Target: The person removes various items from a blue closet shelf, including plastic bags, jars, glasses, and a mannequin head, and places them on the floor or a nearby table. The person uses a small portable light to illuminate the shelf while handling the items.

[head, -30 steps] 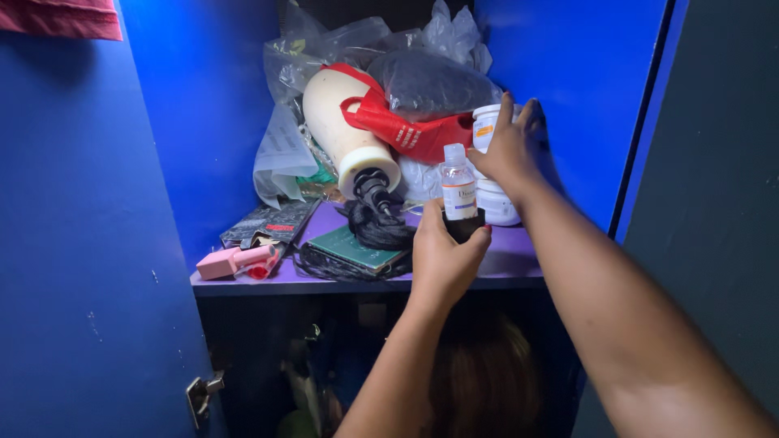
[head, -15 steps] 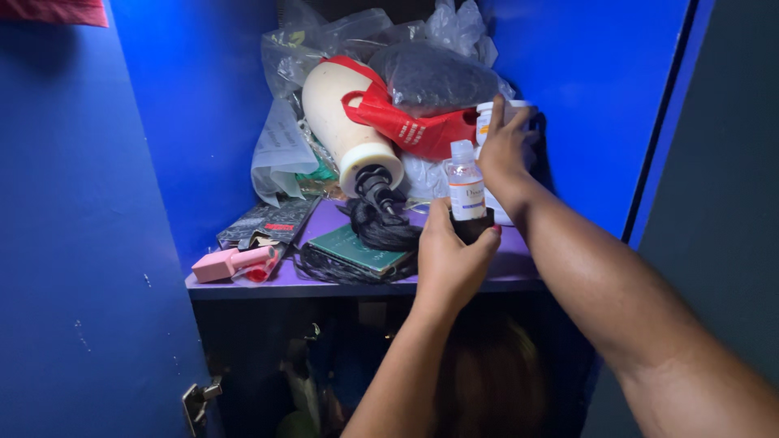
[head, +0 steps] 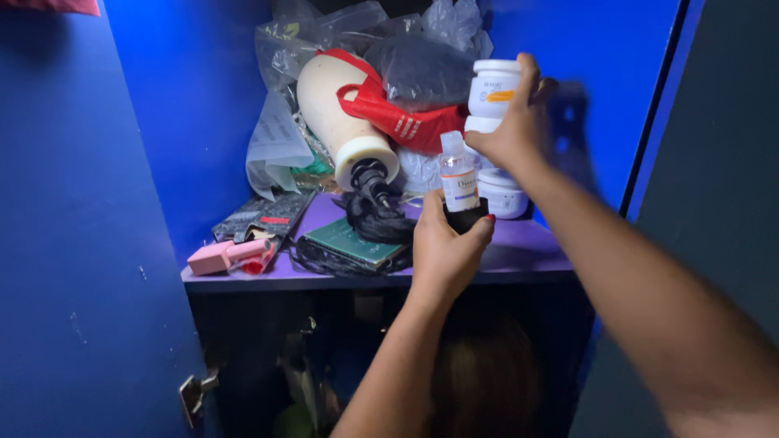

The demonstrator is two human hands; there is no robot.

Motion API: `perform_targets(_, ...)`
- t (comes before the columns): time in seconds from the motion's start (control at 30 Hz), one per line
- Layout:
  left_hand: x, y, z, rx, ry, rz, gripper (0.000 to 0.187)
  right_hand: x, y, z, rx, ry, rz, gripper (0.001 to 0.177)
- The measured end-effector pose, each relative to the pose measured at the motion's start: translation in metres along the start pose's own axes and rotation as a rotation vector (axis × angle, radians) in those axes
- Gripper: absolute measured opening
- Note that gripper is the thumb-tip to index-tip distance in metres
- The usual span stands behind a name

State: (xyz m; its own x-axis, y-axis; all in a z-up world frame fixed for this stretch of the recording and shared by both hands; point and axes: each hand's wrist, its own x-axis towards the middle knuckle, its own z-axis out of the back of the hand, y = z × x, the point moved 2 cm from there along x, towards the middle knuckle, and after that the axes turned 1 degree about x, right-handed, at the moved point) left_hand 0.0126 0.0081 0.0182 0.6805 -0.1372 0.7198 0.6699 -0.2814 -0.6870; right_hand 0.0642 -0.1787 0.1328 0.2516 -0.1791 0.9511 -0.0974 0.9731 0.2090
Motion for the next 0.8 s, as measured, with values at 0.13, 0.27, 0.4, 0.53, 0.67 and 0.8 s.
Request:
perform_targets(0.13,-0.008,-0.011,0.006,-0.02,-0.012,-0.077,0.047,-0.043,0.024,0.067,0.067,0.023,0.185,0.132)
perform_targets(0.27,-0.029,-0.028,0.024,0.186,0.074,0.007,0.049,-0.095,0.048,0.128,0.15,0.048,0.353,0.132)
perform_targets(0.4,-0.071,-0.044,0.049,0.051,0.137,-0.08,0.052,-0.145,0.067,0.165,0.344,0.143,0.263,0.13)
perform_targets(0.53,-0.118,-0.054,0.073,0.012,0.148,-0.024,0.048,-0.191,0.078,0.179,0.535,0.206,0.164,0.126)
perform_targets(0.67,-0.165,-0.067,0.093,0.112,0.106,0.125,0.045,-0.233,0.075,0.186,0.672,0.25,0.118,0.122)
perform_targets(0.8,-0.226,-0.083,0.097,0.185,0.056,0.184,0.046,-0.277,0.065,0.194,0.825,0.297,0.102,0.121)
